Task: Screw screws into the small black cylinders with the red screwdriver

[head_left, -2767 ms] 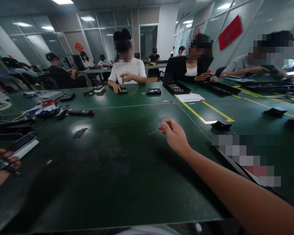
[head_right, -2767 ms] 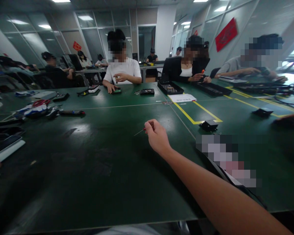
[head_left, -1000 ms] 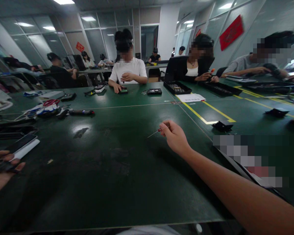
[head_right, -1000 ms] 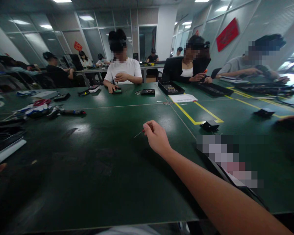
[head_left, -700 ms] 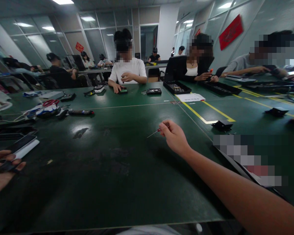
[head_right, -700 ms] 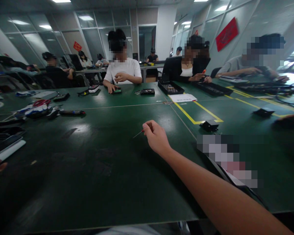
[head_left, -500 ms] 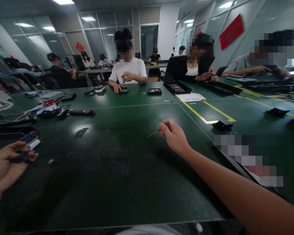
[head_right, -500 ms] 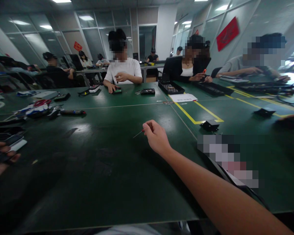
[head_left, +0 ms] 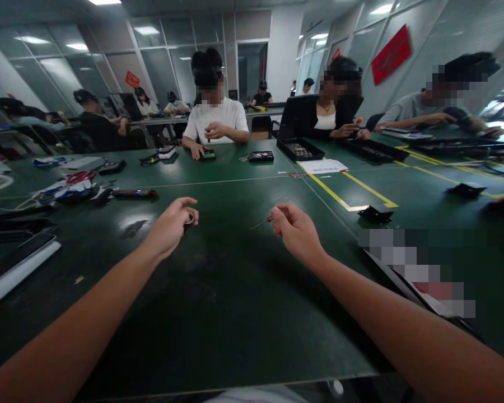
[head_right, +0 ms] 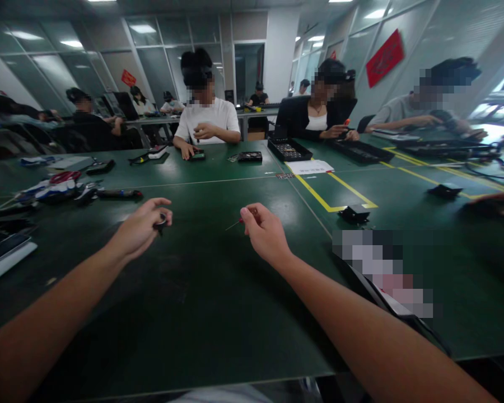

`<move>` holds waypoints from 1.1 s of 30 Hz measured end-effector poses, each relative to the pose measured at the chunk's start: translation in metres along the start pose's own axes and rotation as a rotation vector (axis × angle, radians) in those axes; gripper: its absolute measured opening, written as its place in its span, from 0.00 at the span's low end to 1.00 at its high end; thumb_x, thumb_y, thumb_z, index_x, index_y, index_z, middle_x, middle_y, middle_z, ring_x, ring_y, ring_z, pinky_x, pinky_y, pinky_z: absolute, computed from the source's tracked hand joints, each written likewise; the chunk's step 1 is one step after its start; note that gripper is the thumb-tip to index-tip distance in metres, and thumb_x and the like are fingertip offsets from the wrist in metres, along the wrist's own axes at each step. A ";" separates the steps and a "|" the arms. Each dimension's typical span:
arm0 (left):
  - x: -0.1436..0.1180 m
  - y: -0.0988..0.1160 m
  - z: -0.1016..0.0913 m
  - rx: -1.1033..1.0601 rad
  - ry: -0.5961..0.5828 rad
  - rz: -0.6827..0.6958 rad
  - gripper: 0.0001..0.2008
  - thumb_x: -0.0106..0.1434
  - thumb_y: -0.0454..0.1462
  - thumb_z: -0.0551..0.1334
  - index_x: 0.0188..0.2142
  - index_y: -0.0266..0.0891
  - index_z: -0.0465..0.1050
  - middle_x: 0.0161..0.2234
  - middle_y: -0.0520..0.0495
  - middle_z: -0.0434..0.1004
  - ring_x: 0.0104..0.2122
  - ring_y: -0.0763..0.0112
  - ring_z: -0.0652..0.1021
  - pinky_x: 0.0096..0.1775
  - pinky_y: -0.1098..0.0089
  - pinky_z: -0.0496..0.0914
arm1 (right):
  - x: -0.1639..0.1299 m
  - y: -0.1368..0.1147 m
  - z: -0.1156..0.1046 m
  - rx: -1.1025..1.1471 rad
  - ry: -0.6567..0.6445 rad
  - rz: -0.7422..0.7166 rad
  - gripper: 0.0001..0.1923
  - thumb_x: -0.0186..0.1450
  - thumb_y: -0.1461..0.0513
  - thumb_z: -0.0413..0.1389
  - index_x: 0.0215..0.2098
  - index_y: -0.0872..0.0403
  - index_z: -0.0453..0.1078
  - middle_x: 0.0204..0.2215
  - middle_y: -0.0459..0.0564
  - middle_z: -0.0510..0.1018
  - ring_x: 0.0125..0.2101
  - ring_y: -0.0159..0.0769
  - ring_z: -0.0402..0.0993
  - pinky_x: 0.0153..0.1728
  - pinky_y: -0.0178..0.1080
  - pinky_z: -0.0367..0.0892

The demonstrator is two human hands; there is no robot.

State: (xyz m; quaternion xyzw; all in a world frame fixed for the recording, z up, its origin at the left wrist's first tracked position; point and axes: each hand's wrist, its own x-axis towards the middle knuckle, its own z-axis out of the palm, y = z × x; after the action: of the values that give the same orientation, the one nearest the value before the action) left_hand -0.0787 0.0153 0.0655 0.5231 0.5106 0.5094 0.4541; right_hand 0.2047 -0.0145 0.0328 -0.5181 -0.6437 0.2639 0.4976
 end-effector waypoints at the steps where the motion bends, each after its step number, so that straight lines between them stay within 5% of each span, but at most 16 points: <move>1: 0.003 -0.004 0.014 0.002 -0.059 0.033 0.20 0.49 0.28 0.55 0.43 0.38 0.68 0.27 0.51 0.70 0.29 0.69 0.70 0.35 0.69 0.64 | 0.000 0.000 0.000 -0.001 0.001 -0.001 0.16 0.71 0.49 0.51 0.37 0.51 0.70 0.20 0.41 0.72 0.23 0.33 0.70 0.28 0.38 0.63; 5: 0.009 -0.025 0.059 0.096 -0.243 0.186 0.21 0.51 0.29 0.55 0.47 0.38 0.65 0.33 0.50 0.71 0.34 0.67 0.72 0.41 0.66 0.66 | 0.000 0.002 0.002 0.020 0.024 -0.021 0.12 0.69 0.52 0.54 0.41 0.51 0.71 0.27 0.45 0.76 0.28 0.35 0.74 0.31 0.39 0.66; 8: 0.008 -0.042 0.073 0.311 -0.267 0.329 0.30 0.49 0.25 0.57 0.54 0.39 0.60 0.40 0.48 0.72 0.41 0.67 0.74 0.50 0.63 0.66 | 0.000 -0.001 0.002 0.049 0.045 -0.038 0.12 0.69 0.55 0.54 0.46 0.52 0.71 0.32 0.47 0.77 0.32 0.36 0.75 0.34 0.39 0.67; 14: 0.005 -0.059 0.070 0.410 -0.276 0.423 0.18 0.61 0.29 0.61 0.50 0.40 0.68 0.47 0.44 0.75 0.49 0.62 0.76 0.56 0.57 0.66 | -0.006 -0.013 -0.002 -0.069 0.062 -0.077 0.15 0.70 0.51 0.53 0.34 0.52 0.73 0.23 0.45 0.74 0.24 0.33 0.69 0.28 0.38 0.62; 18: 0.009 -0.065 0.068 0.414 -0.202 0.485 0.17 0.60 0.30 0.65 0.49 0.41 0.74 0.54 0.43 0.73 0.56 0.59 0.73 0.61 0.55 0.64 | -0.010 -0.012 -0.001 0.023 0.066 -0.116 0.12 0.69 0.52 0.55 0.40 0.52 0.73 0.31 0.48 0.80 0.32 0.37 0.76 0.35 0.40 0.69; 21: 0.010 -0.066 0.069 0.385 -0.201 0.407 0.22 0.60 0.29 0.65 0.54 0.42 0.72 0.53 0.43 0.75 0.54 0.60 0.75 0.59 0.55 0.66 | -0.011 -0.009 0.003 0.044 0.029 -0.106 0.13 0.69 0.53 0.55 0.46 0.51 0.73 0.36 0.51 0.82 0.36 0.40 0.79 0.39 0.43 0.72; 33: 0.009 -0.066 0.068 0.438 -0.254 0.422 0.21 0.60 0.30 0.68 0.53 0.44 0.76 0.53 0.45 0.78 0.55 0.59 0.75 0.61 0.53 0.63 | -0.007 -0.004 0.007 -0.026 0.032 -0.051 0.15 0.69 0.51 0.55 0.46 0.52 0.73 0.35 0.51 0.82 0.34 0.39 0.78 0.36 0.43 0.70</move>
State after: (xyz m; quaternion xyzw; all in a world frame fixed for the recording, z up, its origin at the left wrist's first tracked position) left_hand -0.0157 0.0318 -0.0041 0.7619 0.4276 0.4012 0.2751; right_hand 0.1967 -0.0211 0.0314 -0.5123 -0.6518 0.2343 0.5077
